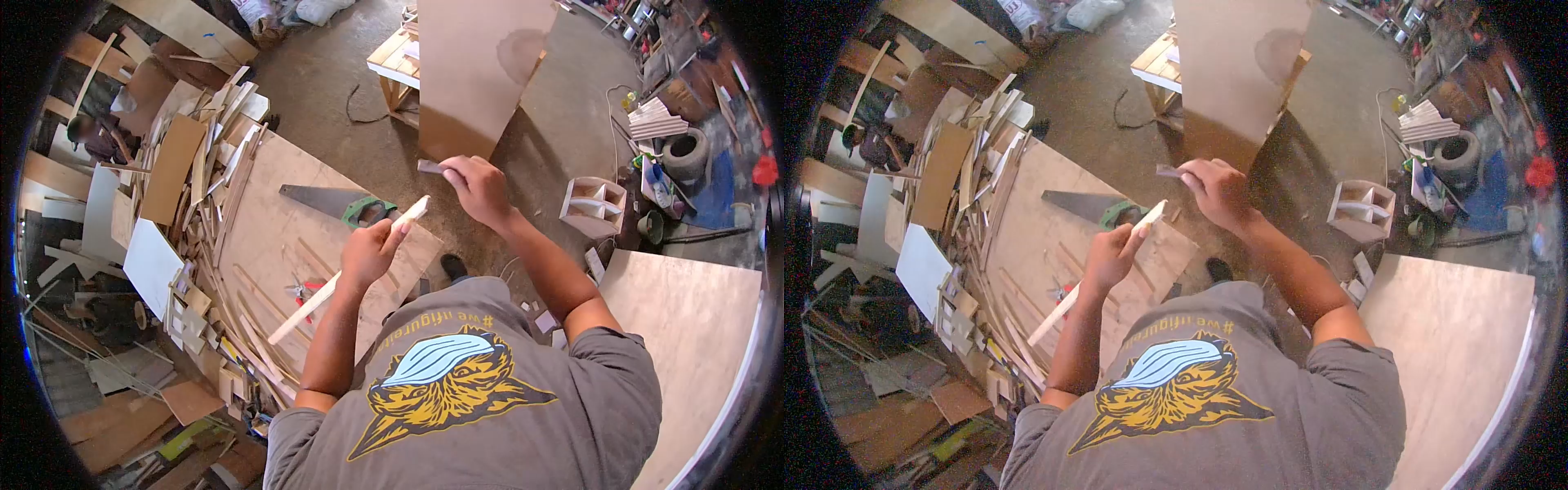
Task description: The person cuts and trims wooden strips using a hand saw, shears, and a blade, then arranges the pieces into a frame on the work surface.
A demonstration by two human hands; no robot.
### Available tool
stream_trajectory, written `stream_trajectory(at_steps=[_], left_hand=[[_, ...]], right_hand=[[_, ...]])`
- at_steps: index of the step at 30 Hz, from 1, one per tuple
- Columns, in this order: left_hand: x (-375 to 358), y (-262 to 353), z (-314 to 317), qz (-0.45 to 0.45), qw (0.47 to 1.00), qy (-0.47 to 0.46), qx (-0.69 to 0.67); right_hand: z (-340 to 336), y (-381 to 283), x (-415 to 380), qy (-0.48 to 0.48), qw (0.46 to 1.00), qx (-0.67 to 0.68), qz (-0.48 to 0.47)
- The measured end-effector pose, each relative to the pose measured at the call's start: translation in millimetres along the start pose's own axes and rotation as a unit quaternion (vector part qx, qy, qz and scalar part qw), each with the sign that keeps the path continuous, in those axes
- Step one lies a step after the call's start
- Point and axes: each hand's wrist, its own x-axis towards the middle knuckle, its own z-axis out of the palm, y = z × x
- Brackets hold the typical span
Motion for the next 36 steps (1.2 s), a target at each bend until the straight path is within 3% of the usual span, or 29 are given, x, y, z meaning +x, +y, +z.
stream_trajectory(at_steps=[3,7,11,12,15,16,17,19,21,23,24,27,28,31,34,36], left_hand=[[2.6,8.4,1.9,0.051,0.989,-0.004,0.139],[19.9,29.7,-5.5,0.113,0.964,0.003,0.24],[18.8,36.9,-23.8,0.205,0.945,0.114,0.226],[15.1,38.2,-33.3,0.161,0.953,0.114,0.232],[14.7,6.3,-48.0,0.191,0.841,0.441,0.249],[13.1,-1.4,-55.7,0.14,0.804,0.526,0.24],[12.6,-8.1,-63.2,0.089,0.758,0.605,0.227],[37.1,-18.9,-80.9,0.099,0.737,0.664,-0.074],[54.2,-24.5,-101.0,0.143,0.701,0.597,-0.364],[56.8,-22.3,-121.8,0.213,0.647,0.408,-0.608],[52.6,25.2,-129.8,0.169,0.617,0.484,-0.597],[44.7,17.0,-128.6,0.167,0.719,0.385,-0.555],[46.4,43.6,-125.3,0.128,0.66,0.413,-0.614],[42.8,39.2,-121.5,0.139,0.755,0.32,-0.556],[40.5,41.5,-110.2,0.159,0.801,0.269,-0.51],[38.1,45.6,-102.5,0.148,0.828,0.222,-0.494]], right_hand=[[3.3,-26.4,1.8,0.019,0.997,0.005,-0.073],[24.8,-45.2,-16.6,-0.098,0.991,0.009,0.088],[30.8,-18.9,-30.1,-0.015,0.979,0.054,0.194],[30.8,-5.2,-34.1,0.007,0.977,0.065,0.201],[31.3,38.4,-49.1,0.071,0.978,0.1,0.168],[30.7,47.5,-54.8,0.091,0.978,0.112,0.149],[30.3,55.4,-62.2,0.076,0.967,0.154,0.191],[29.3,63.5,-77.4,0.044,0.932,0.236,0.27],[35.1,68.4,-93.4,0.038,0.924,0.247,0.289],[42.8,71.8,-111.3,0.034,0.914,0.267,0.305],[46.6,71.1,-120.0,0.032,0.921,0.236,0.309],[79.5,92.4,-157.6,0.049,0.938,0.182,0.292],[64.5,67.8,-149.5,-0.015,0.936,0.134,0.326],[61.9,54.6,-137.7,-0.017,0.94,0.131,0.316],[36.9,28.9,-85.5,-0.005,0.966,0.084,0.245],[13.2,-14.3,-33.5,0.064,0.979,0.137,0.139]])
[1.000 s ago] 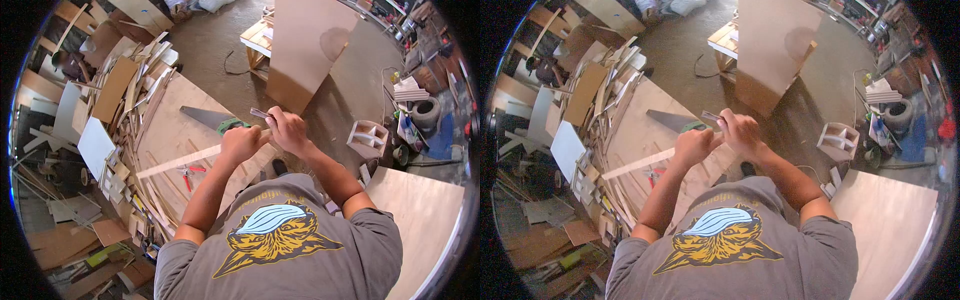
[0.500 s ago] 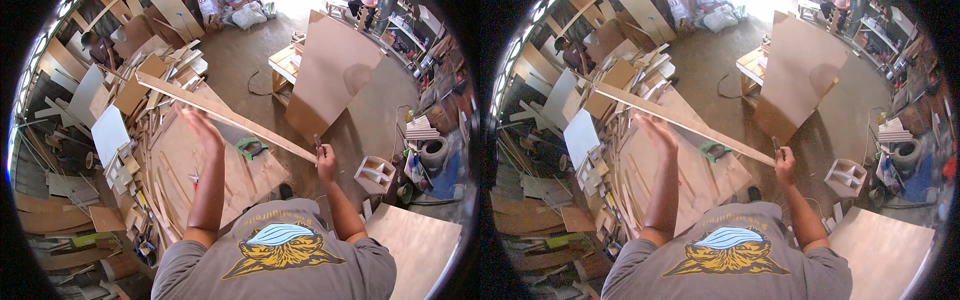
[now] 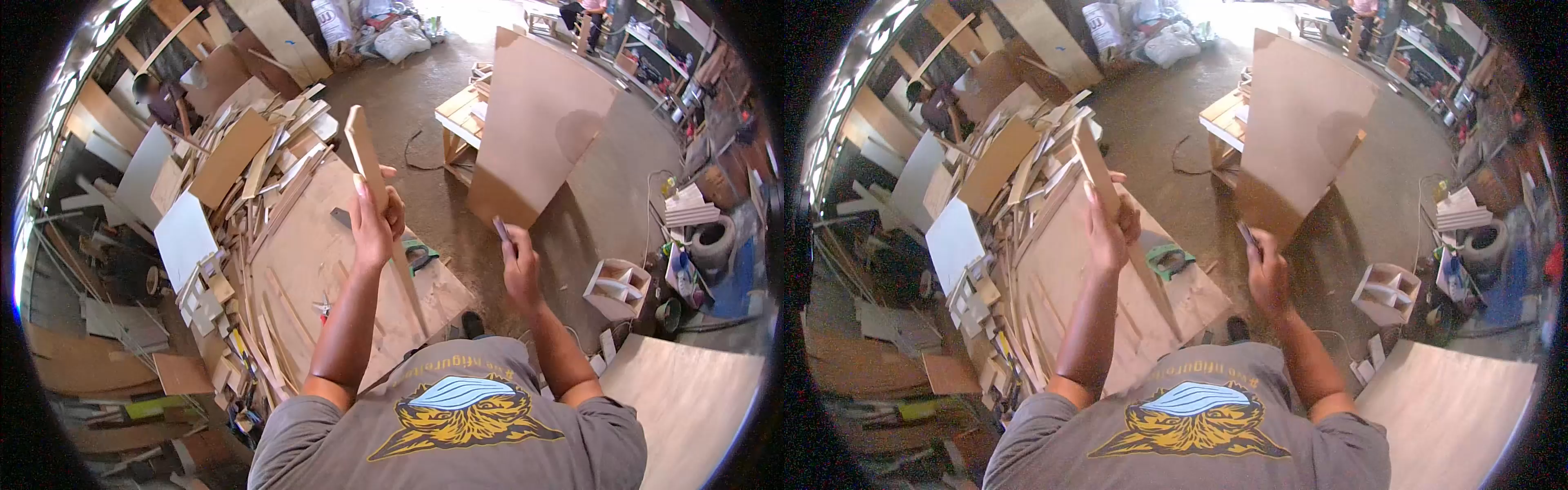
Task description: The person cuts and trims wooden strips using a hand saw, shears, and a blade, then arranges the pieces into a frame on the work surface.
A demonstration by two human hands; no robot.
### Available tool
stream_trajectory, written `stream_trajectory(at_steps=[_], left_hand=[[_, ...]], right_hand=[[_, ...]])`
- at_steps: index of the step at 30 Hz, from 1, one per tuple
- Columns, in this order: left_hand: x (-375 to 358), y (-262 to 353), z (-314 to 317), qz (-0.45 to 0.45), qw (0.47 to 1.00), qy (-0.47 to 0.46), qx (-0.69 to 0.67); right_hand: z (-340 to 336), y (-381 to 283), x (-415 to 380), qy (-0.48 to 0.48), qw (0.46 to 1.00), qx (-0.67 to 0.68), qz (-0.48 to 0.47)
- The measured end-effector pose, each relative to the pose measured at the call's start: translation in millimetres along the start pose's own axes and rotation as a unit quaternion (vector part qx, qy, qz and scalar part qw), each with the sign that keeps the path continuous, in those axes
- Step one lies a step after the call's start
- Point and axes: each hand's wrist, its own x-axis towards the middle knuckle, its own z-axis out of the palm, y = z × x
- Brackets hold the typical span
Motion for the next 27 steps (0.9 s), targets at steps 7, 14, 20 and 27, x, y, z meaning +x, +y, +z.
stream_trajectory(at_steps=[7,14,20,27], left_hand=[[-19.0,-27.0,31.1,-0.07,0.989,-0.106,0.075],[-34.7,-47.9,42.3,-0.087,0.974,-0.149,0.147],[-47.9,-62.8,46.4,-0.102,0.956,-0.172,0.213],[-55.4,-72.4,56.4,-0.072,0.934,-0.201,0.286]], right_hand=[[-5.4,-112.2,84.4,0.028,0.954,-0.008,-0.299],[-11.7,-81.0,117.1,0.075,0.966,-0.016,-0.246],[-26.7,-63.9,92.4,0.033,0.973,-0.009,-0.229],[-40.1,-37.8,75.4,0.019,0.968,-0.027,-0.25]])
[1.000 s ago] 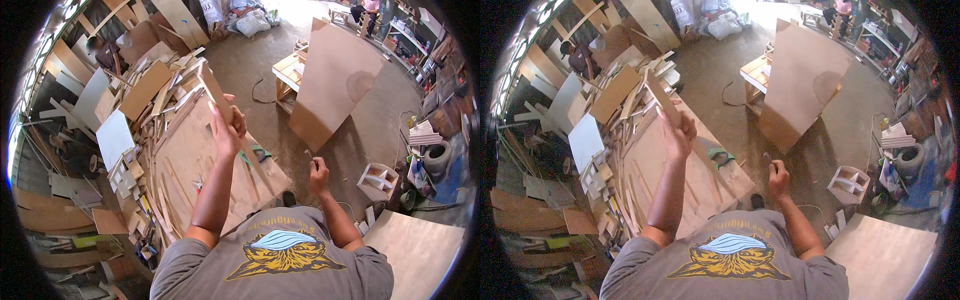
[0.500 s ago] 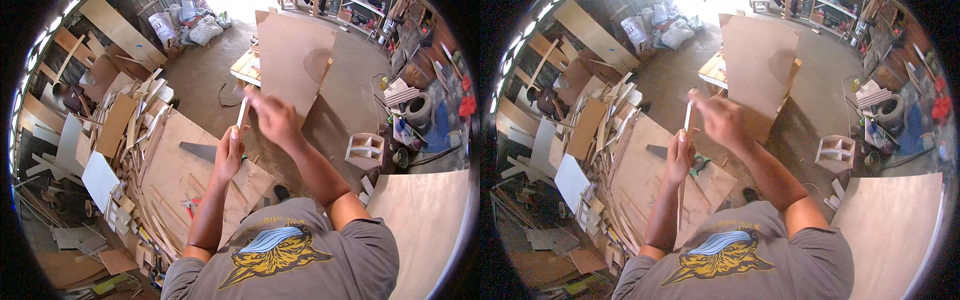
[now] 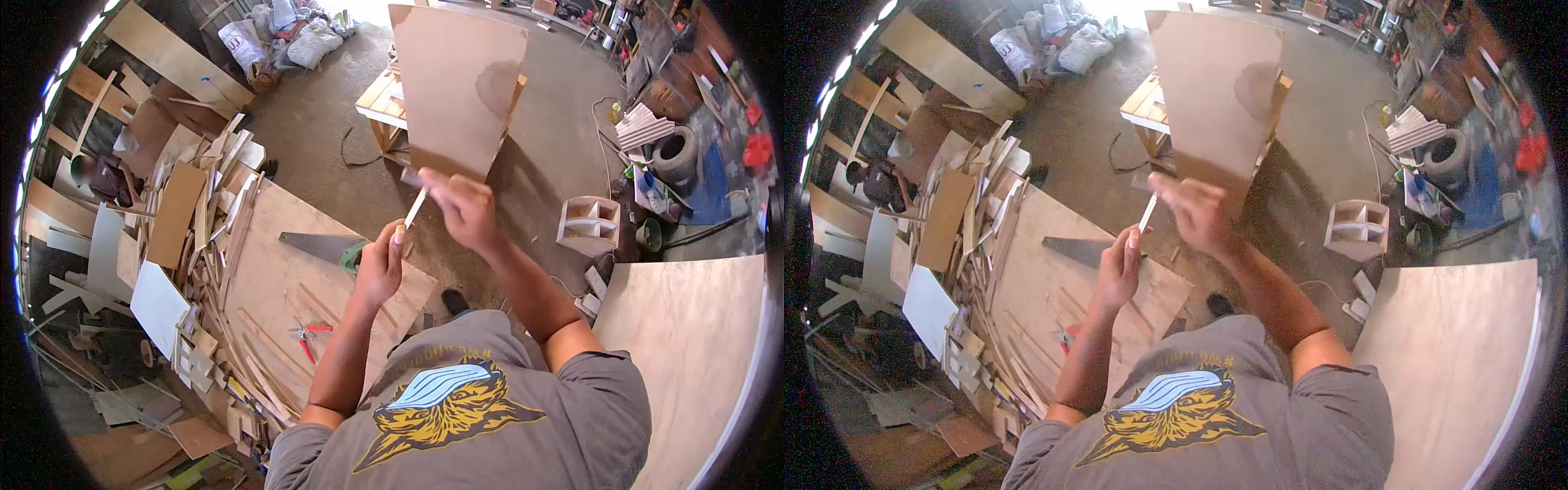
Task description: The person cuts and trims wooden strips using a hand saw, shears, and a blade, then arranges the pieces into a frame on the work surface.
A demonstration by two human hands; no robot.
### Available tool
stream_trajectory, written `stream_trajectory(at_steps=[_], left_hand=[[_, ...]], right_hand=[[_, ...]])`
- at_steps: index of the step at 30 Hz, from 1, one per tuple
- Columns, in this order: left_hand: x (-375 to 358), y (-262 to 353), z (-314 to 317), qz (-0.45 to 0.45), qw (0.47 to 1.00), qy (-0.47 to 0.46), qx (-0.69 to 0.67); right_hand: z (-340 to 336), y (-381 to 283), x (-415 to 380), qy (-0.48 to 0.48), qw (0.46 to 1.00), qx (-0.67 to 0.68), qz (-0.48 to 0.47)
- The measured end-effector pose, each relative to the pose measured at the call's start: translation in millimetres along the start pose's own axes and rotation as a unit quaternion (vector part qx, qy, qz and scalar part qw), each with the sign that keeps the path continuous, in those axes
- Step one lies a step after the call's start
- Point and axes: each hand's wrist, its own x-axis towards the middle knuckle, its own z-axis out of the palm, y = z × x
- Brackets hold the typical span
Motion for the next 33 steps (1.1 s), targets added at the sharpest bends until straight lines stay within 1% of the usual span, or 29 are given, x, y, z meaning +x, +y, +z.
stream_trajectory(at_steps=[4,5,8,9,12,13,15,16,17,20,22,23,25,26,27,28,29,30,32,33], left_hand=[[-2.0,-8.5,0.8,0.005,0.999,0.001,0.041],[-2.5,-9.2,1.1,0.011,0.998,0.003,0.054],[-2.8,-10.1,1.3,0.032,0.994,0.005,0.105],[-3.2,-9.7,3.7,0.039,0.992,0.007,0.121],[-4.9,-5.8,7.2,0.081,0.977,0.012,0.197],[-6.4,-2.0,6.9,0.08,0.973,0.017,0.216],[-3.7,5.1,5.7,0.086,0.963,0.027,0.254],[-4.4,3.7,5.7,0.08,0.966,0.029,0.244],[-4.2,0.8,4.0,0.074,0.969,0.032,0.235],[-4.6,-2.0,0.9,0.077,0.965,0.038,0.248],[-2.9,-2.9,0.9,0.087,0.967,0.05,0.236],[-5.2,-2.6,-0.7,0.069,0.973,0.038,0.215],[-12.5,-4.0,-6.1,0.026,0.984,0.026,0.173],[-14.9,-17.3,-9.3,0.019,0.987,0.044,0.154],[-19.5,-37.8,-9.2,0.004,0.988,0.067,0.136],[-29.6,-50.6,-11.6,-0.015,0.988,0.091,0.12],[-37.0,-49.1,-19.0,-0.111,0.988,0.078,0.078],[-46.1,-58.2,-26.9,-0.126,0.982,0.108,0.093],[-65.6,-85.8,-42.2,-0.149,0.969,0.157,0.12],[-75.7,-98.8,-48.9,-0.107,0.964,0.232,0.078]], right_hand=[[-16.4,4.9,-1.7,0.015,0.999,0.002,0.044],[-21.3,-4.0,-5.7,-0.031,0.998,0.026,0.038],[-13.4,20.5,-14.4,-0.002,1.0,0.009,-0.007],[-25.4,21.2,-14.3,-0.042,0.995,-0.069,0.064],[-32.2,10.5,-13.4,-0.049,0.998,0.013,0.025],[-35.4,9.0,-17.2,-0.093,0.996,0.013,0.008],[-36.3,24.0,-20.2,-0.064,0.994,-0.069,0.053],[-36.3,33.8,-22.4,-0.051,0.99,-0.109,0.075],[-35.7,42.3,-25.1,-0.013,0.992,-0.054,0.109],[-36.0,11.9,-24.5,-0.058,0.997,0.028,0.046],[-29.0,27.6,-29.4,-0.072,0.995,-0.034,0.052],[-23.9,35.6,-32.3,-0.081,0.993,-0.064,0.054],[-10.0,44.9,-36.0,-0.021,0.997,-0.034,0.071],[4.8,45.1,-35.7,0.003,0.997,-0.012,0.079],[16.6,27.3,-39.8,0.004,0.982,0.043,0.181],[30.5,14.6,-50.4,-0.037,0.966,0.081,0.245],[44.4,5.2,-60.0,-0.077,0.943,0.114,0.304],[58.9,-1.7,-67.8,-0.112,0.916,0.142,0.358],[115.3,4.8,-128.0,-0.136,0.877,0.267,0.375],[134.1,-5.0,-146.3,-0.181,0.853,0.286,0.397]])
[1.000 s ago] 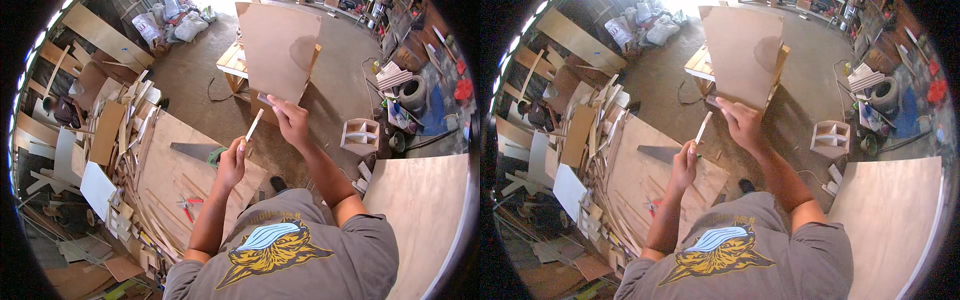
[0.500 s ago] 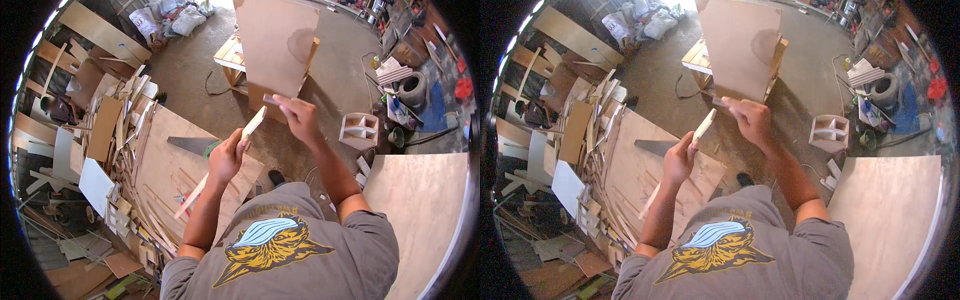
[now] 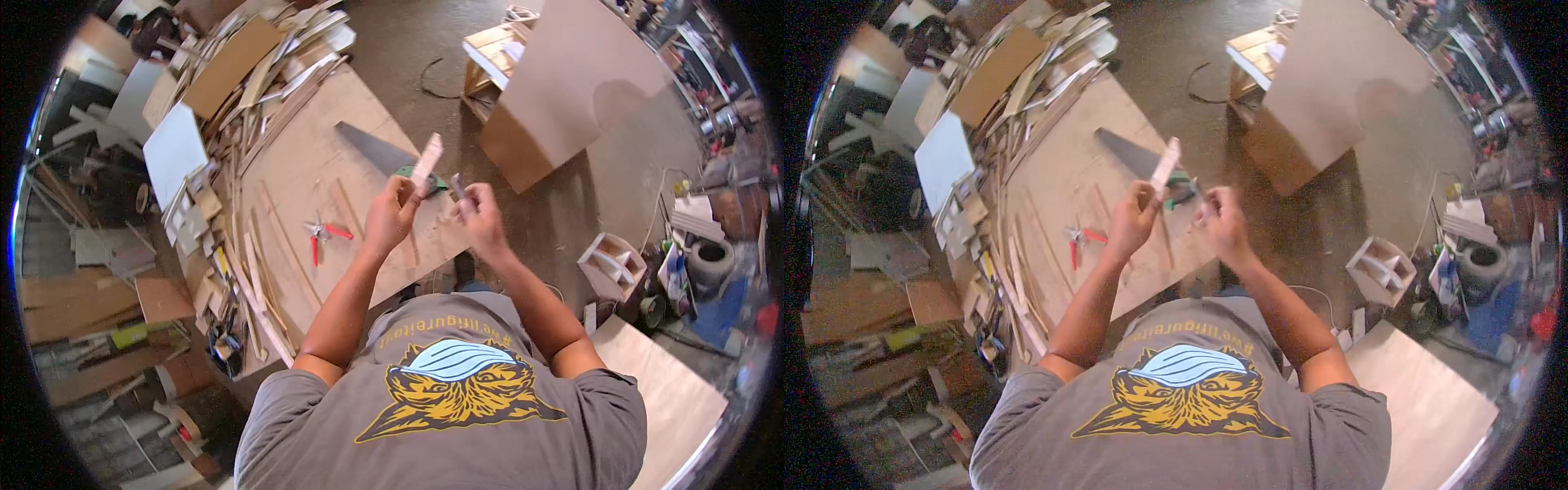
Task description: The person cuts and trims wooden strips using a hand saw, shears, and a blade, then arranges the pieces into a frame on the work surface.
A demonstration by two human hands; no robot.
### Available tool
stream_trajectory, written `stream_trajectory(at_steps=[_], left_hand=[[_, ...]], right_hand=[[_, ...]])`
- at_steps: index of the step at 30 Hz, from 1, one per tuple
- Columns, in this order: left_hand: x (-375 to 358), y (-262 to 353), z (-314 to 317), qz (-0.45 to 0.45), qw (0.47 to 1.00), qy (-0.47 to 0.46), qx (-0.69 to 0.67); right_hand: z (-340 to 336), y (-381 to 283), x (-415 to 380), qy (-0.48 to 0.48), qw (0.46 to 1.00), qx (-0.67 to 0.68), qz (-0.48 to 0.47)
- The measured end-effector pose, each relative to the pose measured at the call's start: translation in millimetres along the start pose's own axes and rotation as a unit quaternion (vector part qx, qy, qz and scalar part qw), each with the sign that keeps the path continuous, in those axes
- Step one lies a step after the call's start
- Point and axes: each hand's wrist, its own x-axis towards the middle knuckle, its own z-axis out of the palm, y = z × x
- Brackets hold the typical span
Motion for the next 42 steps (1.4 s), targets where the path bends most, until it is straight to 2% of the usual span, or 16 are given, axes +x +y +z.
stream_trajectory(at_steps=[3,4,7,10,11,13,18,21,24,26,28,31,32,35,38,42], left_hand=[[5.4,-45.9,-38.6,0.017,0.989,0.14,0.042],[4.3,-45.1,-56.6,-0.034,0.985,0.167,0.034],[5.8,-80.2,-98.2,-0.079,0.954,0.281,-0.073],[8.4,-112.6,-133.9,-0.091,0.929,0.348,-0.091],[9.3,-117.1,-146.4,-0.103,0.923,0.36,-0.092],[11.5,-133.2,-178.2,-0.159,0.911,0.361,-0.121],[-2.9,-181.3,-211.7,-0.259,0.889,0.327,-0.189],[-24.3,-209.1,-219.3,-0.262,0.875,0.328,-0.242],[-59.9,-222.1,-223.4,-0.321,0.872,0.29,-0.23],[-93.1,-246.3,-221.2,-0.321,0.869,0.3,-0.227],[-125.3,-273.9,-225.1,-0.33,0.862,0.309,-0.229],[-159.1,-316.4,-242.0,-0.374,0.871,0.281,-0.152],[-164.8,-336.0,-238.2,-0.399,0.875,0.265,-0.066],[-172.4,-330.6,-213.8,-0.369,0.884,0.187,0.219],[-175.7,-349.0,-189.2,-0.424,0.856,0.223,0.192],[-172.2,-361.6,-187.4,-0.461,0.849,0.185,0.178]], right_hand=[[68.6,24.3,-22.2,-0.1,0.993,0.004,0.064],[89.8,25.7,-28.6,-0.127,0.989,0.002,0.077],[145.1,22.6,-41.5,-0.267,0.932,-0.006,0.246],[195.5,58.8,-71.2,-0.258,0.954,-0.06,0.136],[206.9,72.1,-77.0,-0.277,0.946,-0.082,0.148],[235.4,86.8,-84.4,-0.313,0.925,-0.127,0.171],[285.8,112.1,-102.6,-0.337,0.918,-0.086,0.191],[313.7,126.1,-110.9,-0.356,0.909,-0.098,0.191],[338.3,132.9,-108.3,-0.376,0.899,-0.107,0.195],[353.9,135.0,-102.5,-0.383,0.899,-0.108,0.182],[368.5,140.5,-96.1,-0.35,0.911,-0.134,0.171],[383.8,148.1,-91.4,-0.317,0.91,-0.229,0.137],[389.7,158.8,-92.2,-0.312,0.906,-0.255,0.133],[406.3,180.7,-98.4,-0.313,0.886,-0.314,0.135],[417.4,197.6,-102.3,-0.321,0.877,-0.319,0.162],[413.1,201.7,-101.7,-0.318,0.891,-0.269,0.182]])
